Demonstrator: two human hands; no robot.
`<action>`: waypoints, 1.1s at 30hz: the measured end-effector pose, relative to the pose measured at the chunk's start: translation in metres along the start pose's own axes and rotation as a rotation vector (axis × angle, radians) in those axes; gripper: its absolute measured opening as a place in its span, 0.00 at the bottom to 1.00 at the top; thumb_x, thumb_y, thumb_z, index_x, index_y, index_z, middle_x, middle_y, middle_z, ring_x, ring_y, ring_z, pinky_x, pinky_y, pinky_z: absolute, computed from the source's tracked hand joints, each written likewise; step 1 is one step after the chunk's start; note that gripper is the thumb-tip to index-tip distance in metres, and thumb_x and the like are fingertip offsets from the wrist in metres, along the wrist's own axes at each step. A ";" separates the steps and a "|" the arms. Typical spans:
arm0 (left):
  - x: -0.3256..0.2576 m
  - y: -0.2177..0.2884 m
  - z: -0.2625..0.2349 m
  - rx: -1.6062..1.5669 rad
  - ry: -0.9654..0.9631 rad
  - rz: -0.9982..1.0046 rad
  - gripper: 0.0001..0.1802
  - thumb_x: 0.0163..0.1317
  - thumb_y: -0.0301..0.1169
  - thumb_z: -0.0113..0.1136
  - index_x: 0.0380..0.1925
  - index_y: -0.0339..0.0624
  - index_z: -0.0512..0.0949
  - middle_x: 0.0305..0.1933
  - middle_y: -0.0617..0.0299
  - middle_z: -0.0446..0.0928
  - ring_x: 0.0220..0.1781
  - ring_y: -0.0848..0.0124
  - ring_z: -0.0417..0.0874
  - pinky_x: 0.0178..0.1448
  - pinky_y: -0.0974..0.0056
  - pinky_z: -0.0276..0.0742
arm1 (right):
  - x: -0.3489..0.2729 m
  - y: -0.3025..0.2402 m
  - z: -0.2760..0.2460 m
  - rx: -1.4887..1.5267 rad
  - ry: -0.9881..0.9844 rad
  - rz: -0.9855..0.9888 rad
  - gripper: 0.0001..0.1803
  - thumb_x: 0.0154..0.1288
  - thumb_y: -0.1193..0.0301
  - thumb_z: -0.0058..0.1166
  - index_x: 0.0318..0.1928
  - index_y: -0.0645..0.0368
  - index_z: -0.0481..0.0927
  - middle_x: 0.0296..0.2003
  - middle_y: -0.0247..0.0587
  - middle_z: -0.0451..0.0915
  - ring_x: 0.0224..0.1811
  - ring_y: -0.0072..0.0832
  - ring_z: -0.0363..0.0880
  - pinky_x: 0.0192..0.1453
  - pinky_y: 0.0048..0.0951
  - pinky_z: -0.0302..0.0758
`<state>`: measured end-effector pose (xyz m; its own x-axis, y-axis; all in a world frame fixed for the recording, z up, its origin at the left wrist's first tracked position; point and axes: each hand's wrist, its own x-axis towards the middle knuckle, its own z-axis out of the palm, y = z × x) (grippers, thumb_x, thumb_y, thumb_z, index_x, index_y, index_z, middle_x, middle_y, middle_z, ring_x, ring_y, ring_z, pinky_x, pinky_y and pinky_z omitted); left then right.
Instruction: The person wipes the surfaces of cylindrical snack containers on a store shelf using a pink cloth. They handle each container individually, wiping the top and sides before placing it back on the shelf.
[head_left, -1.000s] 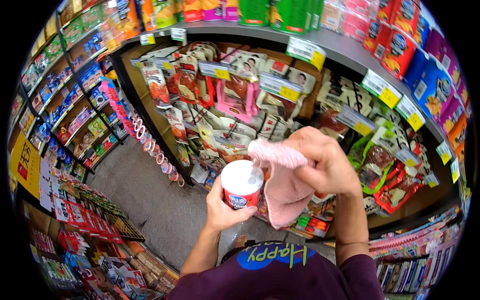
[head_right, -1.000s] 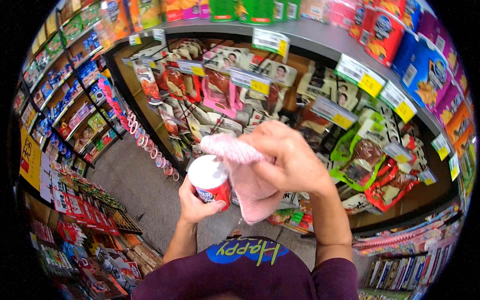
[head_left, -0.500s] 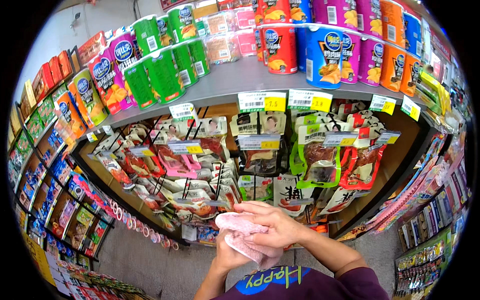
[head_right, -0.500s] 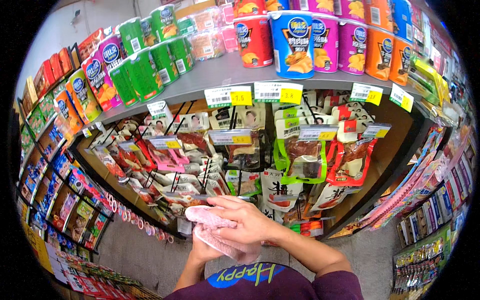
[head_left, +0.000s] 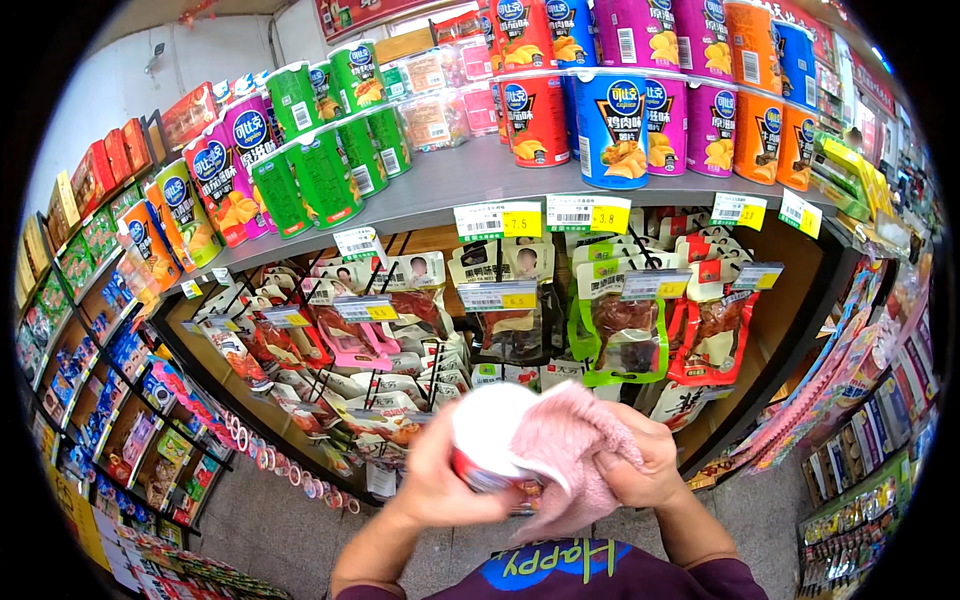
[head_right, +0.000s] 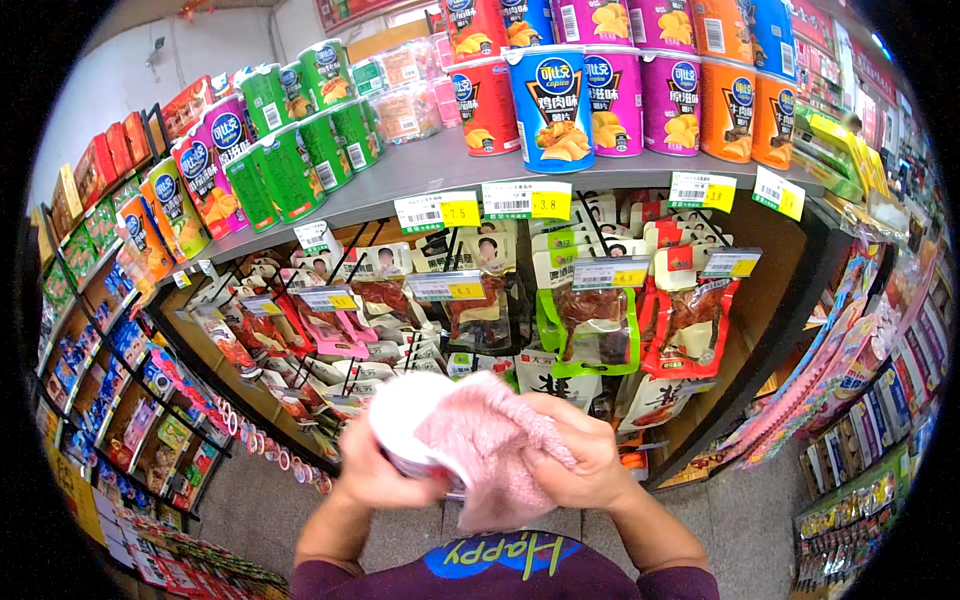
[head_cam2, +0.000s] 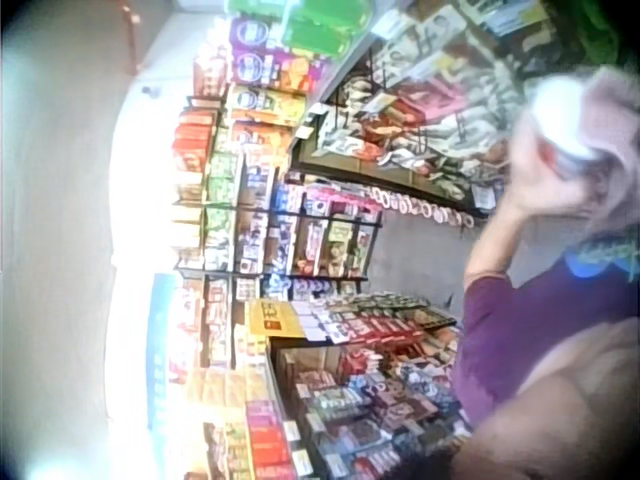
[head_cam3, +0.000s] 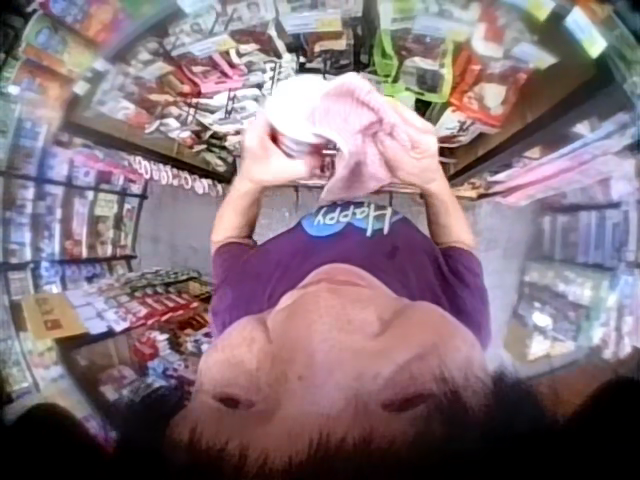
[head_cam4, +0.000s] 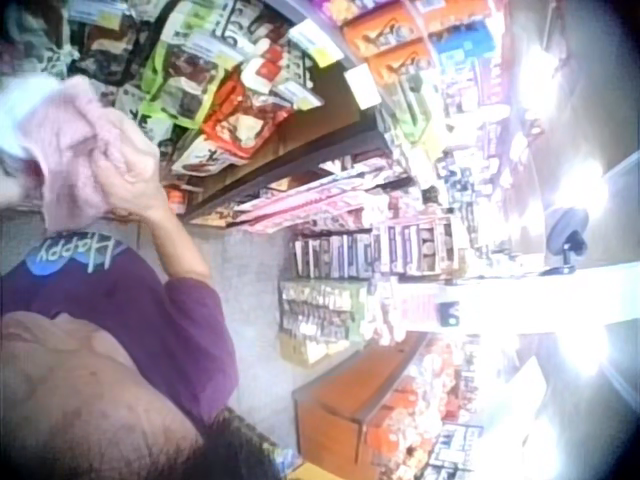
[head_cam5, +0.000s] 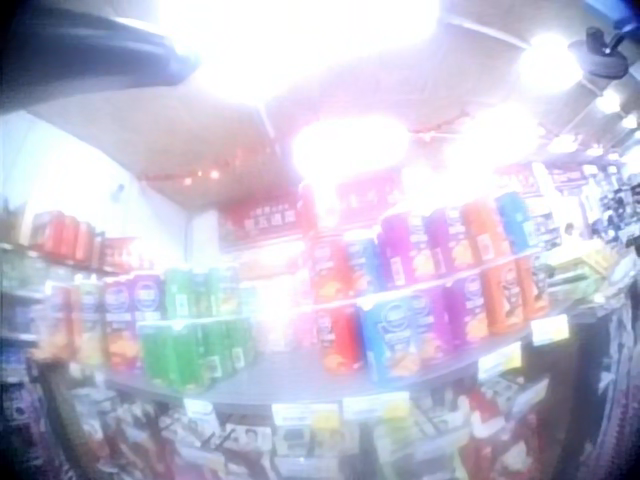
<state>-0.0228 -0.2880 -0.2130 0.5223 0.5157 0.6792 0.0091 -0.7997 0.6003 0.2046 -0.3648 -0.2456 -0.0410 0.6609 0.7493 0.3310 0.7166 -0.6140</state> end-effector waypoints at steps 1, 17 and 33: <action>0.018 0.009 -0.008 0.035 0.085 0.044 0.44 0.33 0.34 0.76 0.54 0.28 0.69 0.48 0.51 0.77 0.49 0.65 0.79 0.55 0.61 0.74 | -0.004 -0.001 -0.005 0.020 0.027 0.001 0.17 0.52 0.83 0.52 0.45 0.73 0.78 0.49 0.59 0.77 0.47 0.41 0.81 0.51 0.32 0.77; 0.263 -0.063 -0.096 0.463 0.221 -0.169 0.25 0.50 0.36 0.72 0.45 0.34 0.76 0.41 0.54 0.82 0.38 0.69 0.84 0.46 0.63 0.79 | -0.059 -0.002 -0.024 -0.225 0.031 0.133 0.20 0.45 0.82 0.54 0.44 0.66 0.81 0.49 0.56 0.78 0.48 0.42 0.81 0.52 0.32 0.77; 0.308 -0.067 -0.093 0.998 -0.172 -0.022 0.14 0.53 0.29 0.56 0.38 0.32 0.80 0.43 0.39 0.79 0.48 0.51 0.81 0.52 0.53 0.75 | -0.054 0.010 -0.021 -0.255 0.078 0.248 0.19 0.46 0.83 0.51 0.43 0.65 0.82 0.47 0.54 0.80 0.49 0.41 0.81 0.54 0.33 0.75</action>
<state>0.0582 -0.0463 -0.0046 0.6283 0.5453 0.5549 0.6879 -0.7226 -0.0689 0.2298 -0.3985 -0.2869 0.1388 0.7814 0.6084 0.5467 0.4518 -0.7050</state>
